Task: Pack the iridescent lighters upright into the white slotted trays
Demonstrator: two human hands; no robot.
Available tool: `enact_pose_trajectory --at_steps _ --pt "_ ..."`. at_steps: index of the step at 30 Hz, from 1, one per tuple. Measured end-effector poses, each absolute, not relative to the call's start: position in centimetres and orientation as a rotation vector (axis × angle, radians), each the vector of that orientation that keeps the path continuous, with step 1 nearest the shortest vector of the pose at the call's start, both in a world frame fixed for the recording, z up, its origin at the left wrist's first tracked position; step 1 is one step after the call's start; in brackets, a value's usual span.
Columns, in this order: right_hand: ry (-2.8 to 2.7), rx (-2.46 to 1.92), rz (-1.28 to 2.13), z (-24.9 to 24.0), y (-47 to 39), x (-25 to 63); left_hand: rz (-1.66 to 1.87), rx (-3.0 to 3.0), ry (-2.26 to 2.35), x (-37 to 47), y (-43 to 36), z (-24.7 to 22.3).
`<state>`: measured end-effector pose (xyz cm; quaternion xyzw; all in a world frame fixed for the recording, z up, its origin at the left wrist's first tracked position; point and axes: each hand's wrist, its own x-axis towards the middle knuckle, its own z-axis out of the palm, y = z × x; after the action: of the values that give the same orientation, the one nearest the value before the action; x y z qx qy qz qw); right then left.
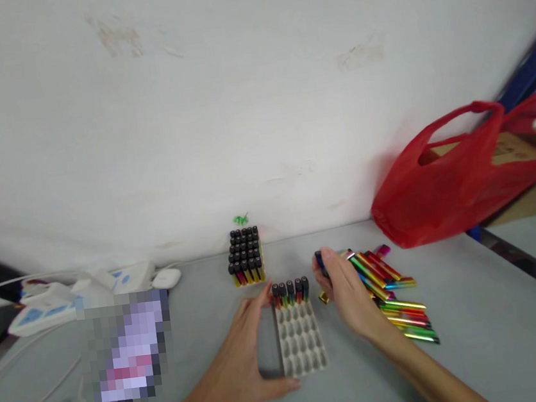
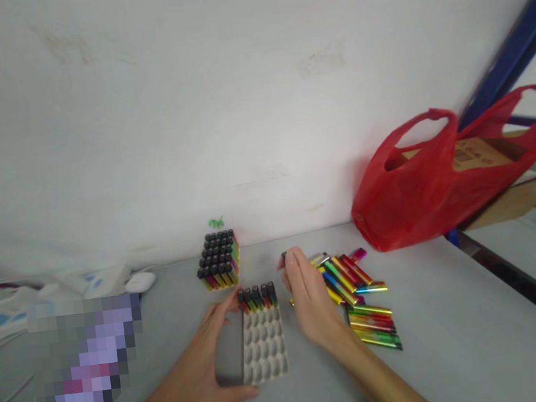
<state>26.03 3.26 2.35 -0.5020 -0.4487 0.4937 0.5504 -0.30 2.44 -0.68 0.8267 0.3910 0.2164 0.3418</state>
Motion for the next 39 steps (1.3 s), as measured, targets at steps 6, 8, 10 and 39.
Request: enact_pose_trajectory --at_steps 6,8,10,39 --pt "-1.471 -1.128 0.647 4.4 1.9 25.9 0.575 2.13 1.026 -0.1 2.3 -0.3" --pt "-1.571 -1.06 0.56 5.0 1.7 25.8 0.574 2.133 1.018 -0.1 2.3 -0.2" --pt "-1.651 -0.996 0.526 5.4 1.5 25.8 0.573 2.14 1.012 -0.1 2.4 -0.1" --pt "-2.187 -0.942 0.354 3.4 1.3 25.0 0.588 2.183 0.991 -0.4 2.6 -1.1"
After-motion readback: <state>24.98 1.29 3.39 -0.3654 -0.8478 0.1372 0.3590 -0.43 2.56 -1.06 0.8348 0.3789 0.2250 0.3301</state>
